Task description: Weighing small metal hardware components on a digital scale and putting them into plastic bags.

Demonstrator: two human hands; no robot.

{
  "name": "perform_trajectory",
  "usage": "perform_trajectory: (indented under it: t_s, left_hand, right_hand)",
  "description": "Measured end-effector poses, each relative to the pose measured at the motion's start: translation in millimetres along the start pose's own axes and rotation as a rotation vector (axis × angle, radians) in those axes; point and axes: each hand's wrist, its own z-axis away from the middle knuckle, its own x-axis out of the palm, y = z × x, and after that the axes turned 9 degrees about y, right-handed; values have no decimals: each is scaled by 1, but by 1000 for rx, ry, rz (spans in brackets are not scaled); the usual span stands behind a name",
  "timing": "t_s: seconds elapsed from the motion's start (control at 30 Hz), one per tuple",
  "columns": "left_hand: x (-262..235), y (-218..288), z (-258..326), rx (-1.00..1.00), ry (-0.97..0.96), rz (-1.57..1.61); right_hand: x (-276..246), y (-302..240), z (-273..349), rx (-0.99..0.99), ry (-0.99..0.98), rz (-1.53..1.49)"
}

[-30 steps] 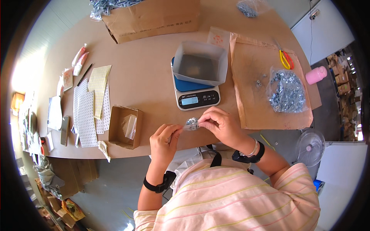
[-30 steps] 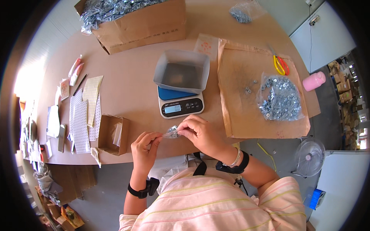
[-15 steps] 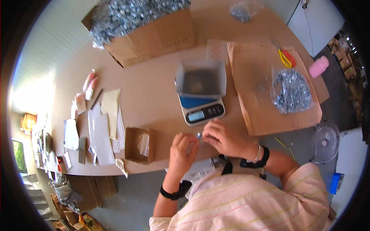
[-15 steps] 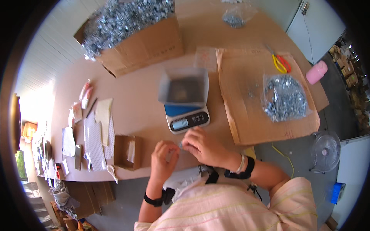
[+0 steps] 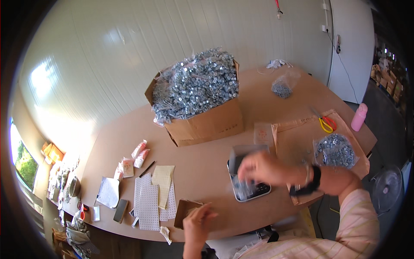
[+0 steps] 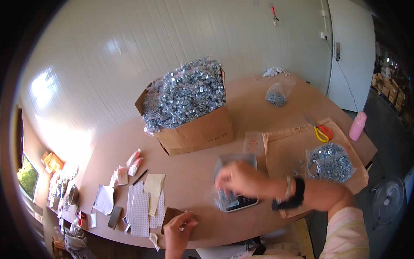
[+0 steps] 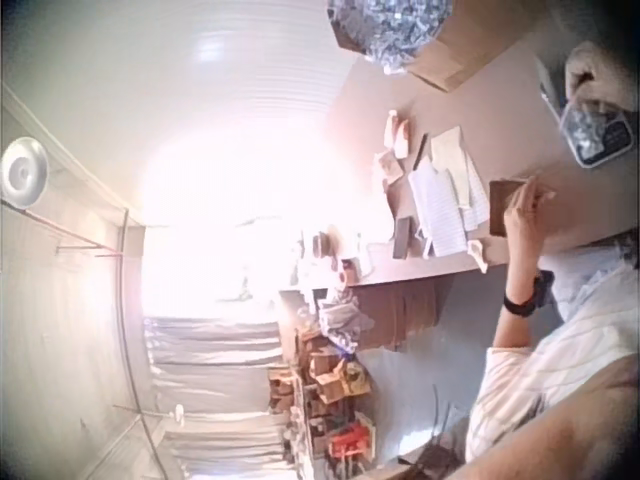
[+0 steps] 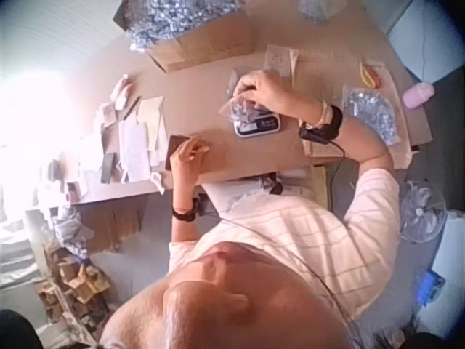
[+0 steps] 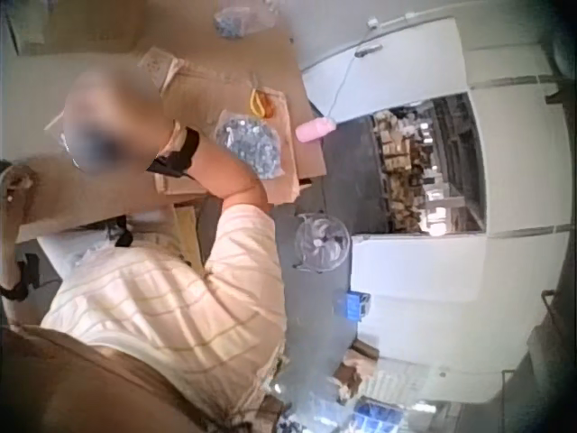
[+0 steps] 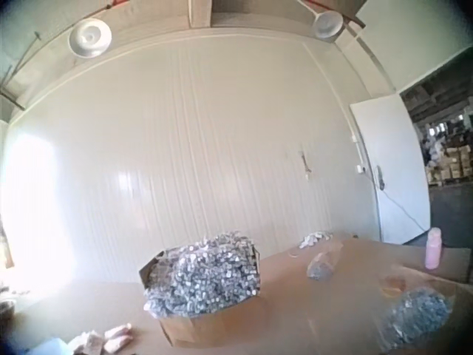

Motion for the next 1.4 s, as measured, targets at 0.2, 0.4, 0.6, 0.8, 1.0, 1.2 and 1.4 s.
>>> perform_trajectory:
  t_s: [0.2, 0.4, 0.6, 0.8, 1.0, 1.2, 1.4]
  left_hand:
    - [-42, -89, 5, -39, -260, -380]
    - [-28, -121, 9, 107, -461, -480]
    - [-18, -129, -5, 158, -495, -476]
    - [-18, -106, -16, 89, -471, -609]
    - [-11, -108, -10, 115, -493, -726]
    - [-10, -99, -1, 75, -463, -715]
    - [-5, -97, 1, 124, -392, -573]
  right_hand:
    - [-90, -87, -151, -567, 568, 95]
    - [-93, -73, -134, -543, 587, 206]
    - [-95, 15, -29, -232, 436, 377]
    - [-187, 153, 65, 199, 455, 574]
    - [-154, 233, 128, 447, 383, 728]
    - [-111, 250, 119, 150, 400, 1064]
    - [-98, 289, 115, 218, 681, 398]
